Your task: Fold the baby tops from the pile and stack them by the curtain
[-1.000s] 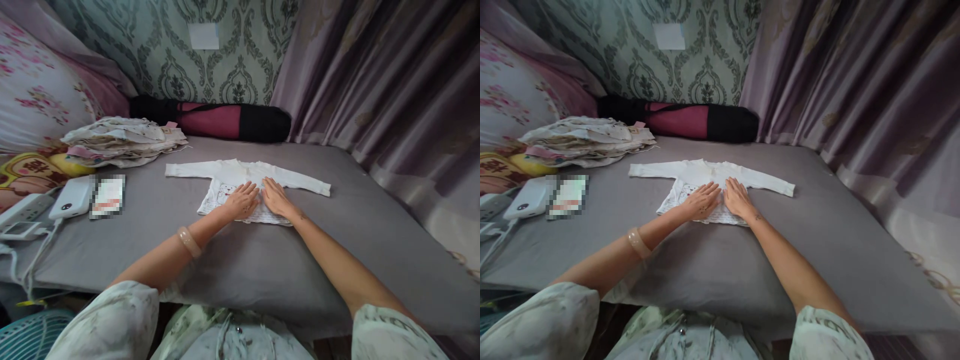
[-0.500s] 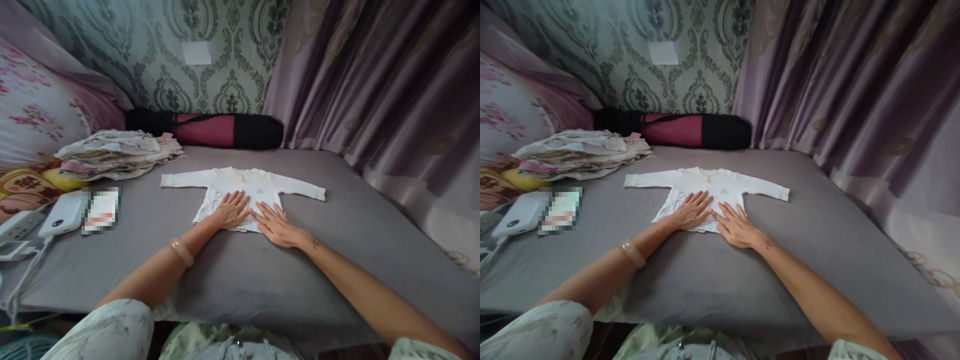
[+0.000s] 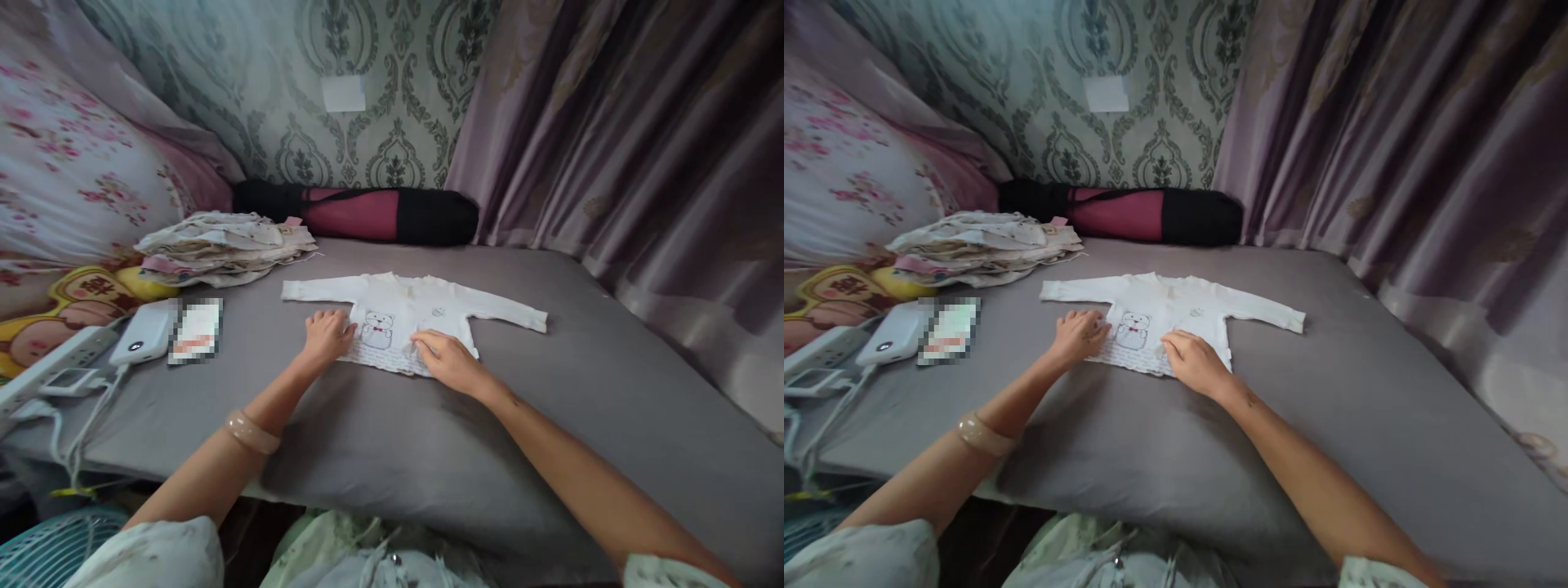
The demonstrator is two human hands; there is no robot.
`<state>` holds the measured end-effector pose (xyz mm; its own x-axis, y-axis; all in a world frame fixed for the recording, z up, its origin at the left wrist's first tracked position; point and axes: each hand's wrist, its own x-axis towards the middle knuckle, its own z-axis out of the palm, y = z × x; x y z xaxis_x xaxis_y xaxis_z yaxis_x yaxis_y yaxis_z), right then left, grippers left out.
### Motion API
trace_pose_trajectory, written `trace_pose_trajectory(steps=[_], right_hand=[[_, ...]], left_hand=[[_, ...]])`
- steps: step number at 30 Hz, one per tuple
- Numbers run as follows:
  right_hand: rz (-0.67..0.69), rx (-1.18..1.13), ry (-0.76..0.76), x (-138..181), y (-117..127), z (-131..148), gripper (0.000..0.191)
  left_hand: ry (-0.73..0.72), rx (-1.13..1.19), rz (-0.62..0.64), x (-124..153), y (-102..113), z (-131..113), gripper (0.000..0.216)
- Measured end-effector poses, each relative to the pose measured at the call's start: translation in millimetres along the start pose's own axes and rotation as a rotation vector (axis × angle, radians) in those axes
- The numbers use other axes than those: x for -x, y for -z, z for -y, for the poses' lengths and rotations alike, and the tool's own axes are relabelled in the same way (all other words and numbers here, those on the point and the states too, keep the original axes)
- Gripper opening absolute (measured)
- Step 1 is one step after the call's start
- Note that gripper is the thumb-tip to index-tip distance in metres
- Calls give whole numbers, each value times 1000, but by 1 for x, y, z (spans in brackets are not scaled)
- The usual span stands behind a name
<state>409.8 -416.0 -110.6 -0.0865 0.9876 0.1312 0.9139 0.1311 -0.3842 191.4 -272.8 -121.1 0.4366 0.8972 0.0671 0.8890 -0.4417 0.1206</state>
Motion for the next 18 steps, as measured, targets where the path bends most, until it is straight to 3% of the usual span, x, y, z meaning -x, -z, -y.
trace_pose_trajectory(steps=[4,8,14,18], right_hand=[[59,90,-29,-42,-27,8,53],[161,147,-30,-56,-44,15,62],[216,196,-36,-55,-45,16,63],[198,232,-24,-62,-38,21,57]], left_hand=[[58,49,108,13,5,12,30],[73,135,129,20,3,14,28],[91,296,114,19,-6,27,24],[55,306,90,27,-10,30,33]])
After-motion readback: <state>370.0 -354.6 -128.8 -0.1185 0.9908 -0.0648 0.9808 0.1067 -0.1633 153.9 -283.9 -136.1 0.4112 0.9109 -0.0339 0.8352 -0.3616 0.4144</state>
